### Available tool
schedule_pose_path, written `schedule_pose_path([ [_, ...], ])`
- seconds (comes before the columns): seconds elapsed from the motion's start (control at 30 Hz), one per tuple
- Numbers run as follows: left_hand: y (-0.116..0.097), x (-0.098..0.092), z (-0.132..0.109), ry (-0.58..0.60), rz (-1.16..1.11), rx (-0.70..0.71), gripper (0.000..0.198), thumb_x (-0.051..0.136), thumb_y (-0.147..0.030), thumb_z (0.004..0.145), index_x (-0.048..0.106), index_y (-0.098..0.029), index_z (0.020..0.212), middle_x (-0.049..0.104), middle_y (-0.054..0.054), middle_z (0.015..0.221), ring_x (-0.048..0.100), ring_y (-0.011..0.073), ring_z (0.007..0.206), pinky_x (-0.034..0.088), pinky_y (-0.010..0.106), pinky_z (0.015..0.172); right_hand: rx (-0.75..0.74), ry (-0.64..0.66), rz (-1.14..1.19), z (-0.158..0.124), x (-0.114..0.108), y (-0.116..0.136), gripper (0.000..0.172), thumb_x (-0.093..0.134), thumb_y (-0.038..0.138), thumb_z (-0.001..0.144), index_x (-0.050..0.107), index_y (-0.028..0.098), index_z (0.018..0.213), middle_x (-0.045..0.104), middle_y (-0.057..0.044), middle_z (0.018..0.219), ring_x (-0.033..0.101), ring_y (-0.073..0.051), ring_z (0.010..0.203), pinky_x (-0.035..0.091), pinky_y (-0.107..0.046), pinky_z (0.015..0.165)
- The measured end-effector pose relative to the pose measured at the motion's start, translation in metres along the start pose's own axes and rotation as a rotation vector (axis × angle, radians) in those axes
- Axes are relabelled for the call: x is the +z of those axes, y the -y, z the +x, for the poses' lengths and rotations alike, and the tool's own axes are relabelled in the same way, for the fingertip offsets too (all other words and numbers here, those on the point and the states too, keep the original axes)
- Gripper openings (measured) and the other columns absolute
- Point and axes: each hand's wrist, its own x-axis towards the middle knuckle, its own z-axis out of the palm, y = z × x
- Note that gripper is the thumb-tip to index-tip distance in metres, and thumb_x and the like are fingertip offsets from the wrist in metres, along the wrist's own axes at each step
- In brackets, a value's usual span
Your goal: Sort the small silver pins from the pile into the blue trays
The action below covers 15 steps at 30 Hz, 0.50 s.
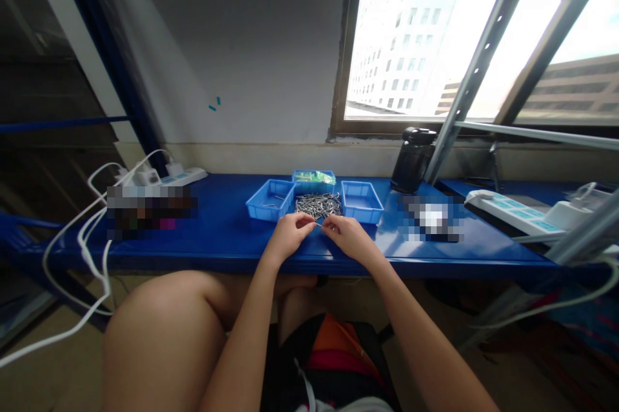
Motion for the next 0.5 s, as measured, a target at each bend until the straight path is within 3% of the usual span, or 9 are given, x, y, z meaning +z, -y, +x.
schedule_pose_path([
  [0.27, -0.0001, 0.0005, 0.0005, 0.056, -0.016, 0.058, 0.020, 0.055, -0.027, 0.075, 0.067, -0.016, 0.087, 0.068, 0.004, 0.083, 0.061, 0.0180, 0.080, 0.047, 0.029, 0.075, 0.007, 0.004, -0.018, -0.0003, -0.0010, 0.0025, 0.012, 0.052, 0.027, 0.081, 0.062, 0.020, 0.079, 0.065, -0.002, 0.073, 0.057, -0.015, 0.064, 0.039, -0.023, 0.059],
  [0.5, -0.0016, 0.0004, -0.0008, 0.009, 0.008, 0.031, 0.021, 0.052, -0.032, 0.078, 0.065, -0.016, 0.080, 0.067, 0.004, 0.078, 0.060, 0.0178, 0.075, 0.045, 0.027, 0.070, 0.009, -0.014, 0.039, -0.0006, -0.0005, 0.0025, 0.016, 0.045, 0.027, 0.086, 0.059, 0.020, 0.083, 0.065, -0.002, 0.073, 0.059, -0.016, 0.068, 0.041, -0.023, 0.063],
])
